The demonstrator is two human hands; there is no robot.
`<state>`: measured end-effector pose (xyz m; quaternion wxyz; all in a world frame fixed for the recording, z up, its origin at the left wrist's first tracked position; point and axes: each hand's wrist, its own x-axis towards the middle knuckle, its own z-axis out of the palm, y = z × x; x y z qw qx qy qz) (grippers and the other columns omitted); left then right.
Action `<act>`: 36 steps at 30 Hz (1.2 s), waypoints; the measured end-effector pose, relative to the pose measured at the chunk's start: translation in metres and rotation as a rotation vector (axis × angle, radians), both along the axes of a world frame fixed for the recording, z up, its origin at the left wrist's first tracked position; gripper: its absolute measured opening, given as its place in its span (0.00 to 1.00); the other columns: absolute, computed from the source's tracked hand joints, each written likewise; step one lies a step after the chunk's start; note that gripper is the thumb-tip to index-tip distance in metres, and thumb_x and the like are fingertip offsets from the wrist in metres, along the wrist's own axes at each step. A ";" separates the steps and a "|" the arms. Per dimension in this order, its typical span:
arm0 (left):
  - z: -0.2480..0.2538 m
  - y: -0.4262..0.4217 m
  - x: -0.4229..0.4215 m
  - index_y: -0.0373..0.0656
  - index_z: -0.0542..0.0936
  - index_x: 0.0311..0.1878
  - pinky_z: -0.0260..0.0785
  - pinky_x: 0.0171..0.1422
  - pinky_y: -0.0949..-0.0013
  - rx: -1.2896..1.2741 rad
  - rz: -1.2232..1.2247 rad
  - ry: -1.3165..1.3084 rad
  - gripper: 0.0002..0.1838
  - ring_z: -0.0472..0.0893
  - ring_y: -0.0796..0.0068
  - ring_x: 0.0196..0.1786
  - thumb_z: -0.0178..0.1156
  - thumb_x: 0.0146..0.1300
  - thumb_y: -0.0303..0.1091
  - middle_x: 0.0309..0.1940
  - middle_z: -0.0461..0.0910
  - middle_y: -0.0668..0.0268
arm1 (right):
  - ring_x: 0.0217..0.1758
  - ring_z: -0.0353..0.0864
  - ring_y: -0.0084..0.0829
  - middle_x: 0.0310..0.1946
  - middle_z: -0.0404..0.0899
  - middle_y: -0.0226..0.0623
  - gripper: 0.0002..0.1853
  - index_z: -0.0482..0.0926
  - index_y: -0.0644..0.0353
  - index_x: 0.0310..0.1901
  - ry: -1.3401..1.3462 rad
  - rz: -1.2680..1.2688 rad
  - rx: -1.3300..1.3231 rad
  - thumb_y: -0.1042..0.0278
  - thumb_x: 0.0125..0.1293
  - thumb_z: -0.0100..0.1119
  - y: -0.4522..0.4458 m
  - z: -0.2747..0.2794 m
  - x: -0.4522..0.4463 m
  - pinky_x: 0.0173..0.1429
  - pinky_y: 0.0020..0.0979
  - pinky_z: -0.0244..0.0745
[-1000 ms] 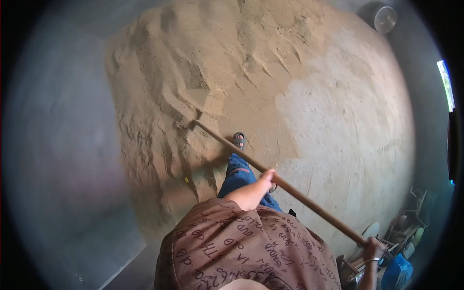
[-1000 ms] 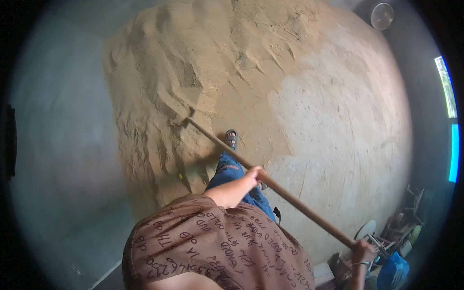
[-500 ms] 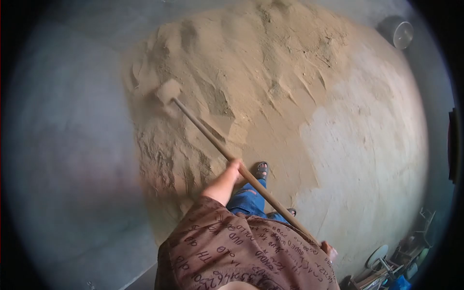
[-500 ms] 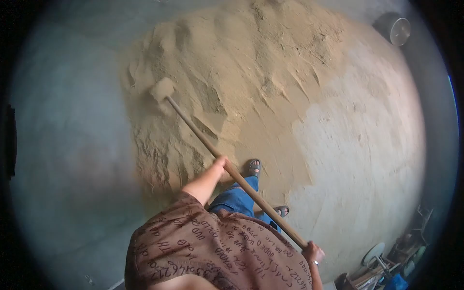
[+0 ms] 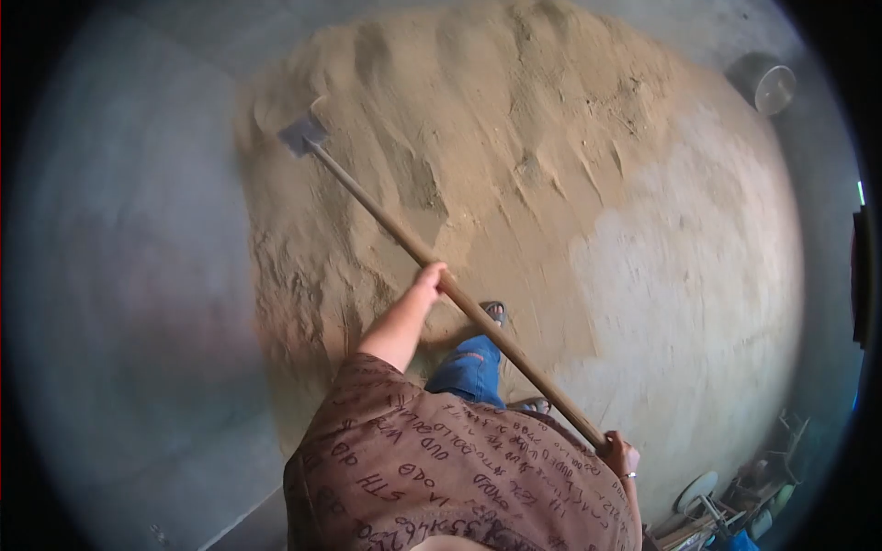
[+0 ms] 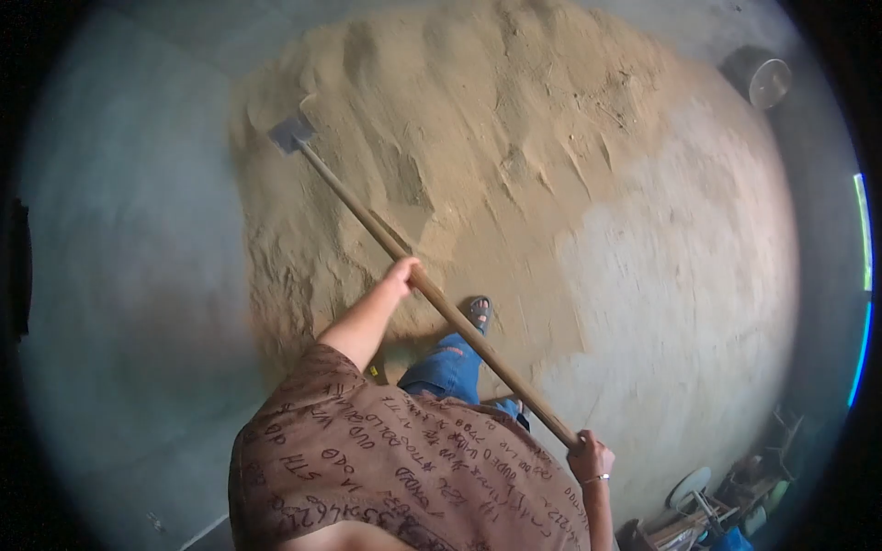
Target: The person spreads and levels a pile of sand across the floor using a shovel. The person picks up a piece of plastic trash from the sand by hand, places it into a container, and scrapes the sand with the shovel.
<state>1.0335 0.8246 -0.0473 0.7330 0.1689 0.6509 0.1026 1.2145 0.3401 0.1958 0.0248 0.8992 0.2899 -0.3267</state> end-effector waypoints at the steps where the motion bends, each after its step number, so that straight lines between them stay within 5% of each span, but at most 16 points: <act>1: -0.023 -0.036 0.006 0.46 0.70 0.22 0.67 0.27 0.63 -0.055 0.076 -0.055 0.10 0.71 0.68 0.20 0.55 0.49 0.42 0.16 0.71 0.64 | 0.27 0.76 0.41 0.21 0.76 0.39 0.11 0.72 0.46 0.32 -0.059 -0.023 -0.069 0.65 0.43 0.56 -0.024 0.004 0.001 0.29 0.38 0.69; 6: -0.036 -0.238 0.055 0.47 0.69 0.28 0.68 0.29 0.65 -0.268 0.029 -0.222 0.09 0.73 0.71 0.24 0.54 0.48 0.40 0.19 0.72 0.65 | 0.25 0.74 0.42 0.19 0.74 0.38 0.06 0.71 0.49 0.26 -0.396 0.012 -0.226 0.71 0.42 0.54 -0.182 0.054 0.033 0.28 0.40 0.66; 14: 0.080 -0.508 0.131 0.50 0.71 0.30 0.71 0.35 0.72 -0.536 -0.343 -0.296 0.12 0.74 0.78 0.29 0.55 0.52 0.46 0.26 0.73 0.70 | 0.22 0.70 0.48 0.13 0.68 0.43 0.07 0.66 0.57 0.16 -0.664 -0.047 -0.222 0.72 0.35 0.55 -0.456 0.198 0.094 0.23 0.42 0.60; 15: 0.089 -0.532 0.135 0.50 0.71 0.30 0.71 0.35 0.73 -0.564 -0.382 -0.330 0.12 0.74 0.78 0.29 0.55 0.52 0.47 0.25 0.73 0.70 | 0.29 0.74 0.47 0.25 0.75 0.47 0.10 0.74 0.57 0.31 -0.381 -0.187 -0.364 0.65 0.46 0.55 -0.455 0.238 0.091 0.31 0.39 0.68; 16: 0.099 -0.551 0.138 0.49 0.70 0.30 0.71 0.36 0.74 -0.592 -0.418 -0.365 0.13 0.74 0.78 0.29 0.55 0.52 0.48 0.25 0.73 0.70 | 0.29 0.74 0.47 0.26 0.75 0.46 0.14 0.74 0.56 0.34 -0.570 0.088 -0.571 0.60 0.46 0.57 -0.466 0.256 0.088 0.31 0.37 0.68; 18: 0.109 -0.577 0.139 0.49 0.71 0.30 0.71 0.36 0.73 -0.625 -0.417 -0.373 0.13 0.75 0.77 0.28 0.55 0.52 0.48 0.25 0.74 0.70 | 0.30 0.74 0.47 0.27 0.76 0.45 0.17 0.73 0.56 0.36 -0.455 -0.045 -0.627 0.54 0.47 0.56 -0.417 0.290 0.068 0.32 0.38 0.69; 21: 0.080 -0.597 0.134 0.48 0.72 0.31 0.71 0.37 0.72 -0.634 -0.380 -0.354 0.12 0.75 0.75 0.30 0.55 0.52 0.46 0.26 0.74 0.68 | 0.22 0.70 0.48 0.13 0.69 0.42 0.09 0.65 0.56 0.15 -0.675 0.063 -0.474 0.70 0.35 0.57 -0.474 0.254 0.066 0.24 0.42 0.60; 24: 0.012 -0.566 0.102 0.47 0.72 0.30 0.72 0.32 0.69 -0.513 -0.368 -0.224 0.11 0.76 0.74 0.27 0.55 0.50 0.44 0.25 0.74 0.67 | 0.25 0.74 0.43 0.16 0.72 0.40 0.06 0.72 0.51 0.18 -0.618 -0.011 -0.620 0.69 0.33 0.58 -0.433 0.182 0.029 0.25 0.41 0.65; 26: -0.075 -0.531 0.070 0.44 0.72 0.34 0.71 0.28 0.63 -0.442 -0.232 -0.208 0.14 0.75 0.68 0.27 0.57 0.47 0.42 0.27 0.74 0.63 | 0.25 0.74 0.45 0.16 0.73 0.40 0.05 0.72 0.52 0.18 -0.506 -0.054 -0.379 0.66 0.38 0.57 -0.369 0.138 -0.012 0.26 0.44 0.66; 31: -0.091 -0.427 -0.003 0.42 0.73 0.34 0.69 0.27 0.61 -0.299 -0.259 0.109 0.15 0.74 0.66 0.26 0.59 0.45 0.40 0.27 0.73 0.63 | 0.19 0.74 0.41 0.15 0.73 0.37 0.06 0.70 0.51 0.16 -0.424 -0.092 -0.500 0.63 0.42 0.54 -0.344 0.041 -0.090 0.22 0.39 0.65; 33: -0.097 -0.398 -0.010 0.41 0.73 0.33 0.70 0.27 0.62 -0.254 -0.247 0.193 0.15 0.74 0.66 0.27 0.60 0.45 0.39 0.27 0.73 0.63 | 0.21 0.75 0.39 0.15 0.74 0.34 0.09 0.71 0.49 0.15 -0.368 -0.234 -0.240 0.56 0.42 0.55 -0.404 -0.018 -0.093 0.23 0.38 0.66; 36: -0.079 -0.318 0.004 0.42 0.73 0.34 0.70 0.28 0.63 -0.128 -0.203 0.220 0.15 0.74 0.66 0.27 0.60 0.44 0.40 0.28 0.73 0.63 | 0.25 0.77 0.38 0.18 0.76 0.34 0.10 0.73 0.48 0.19 -0.225 -0.199 -0.371 0.53 0.45 0.54 -0.275 -0.003 -0.058 0.25 0.37 0.68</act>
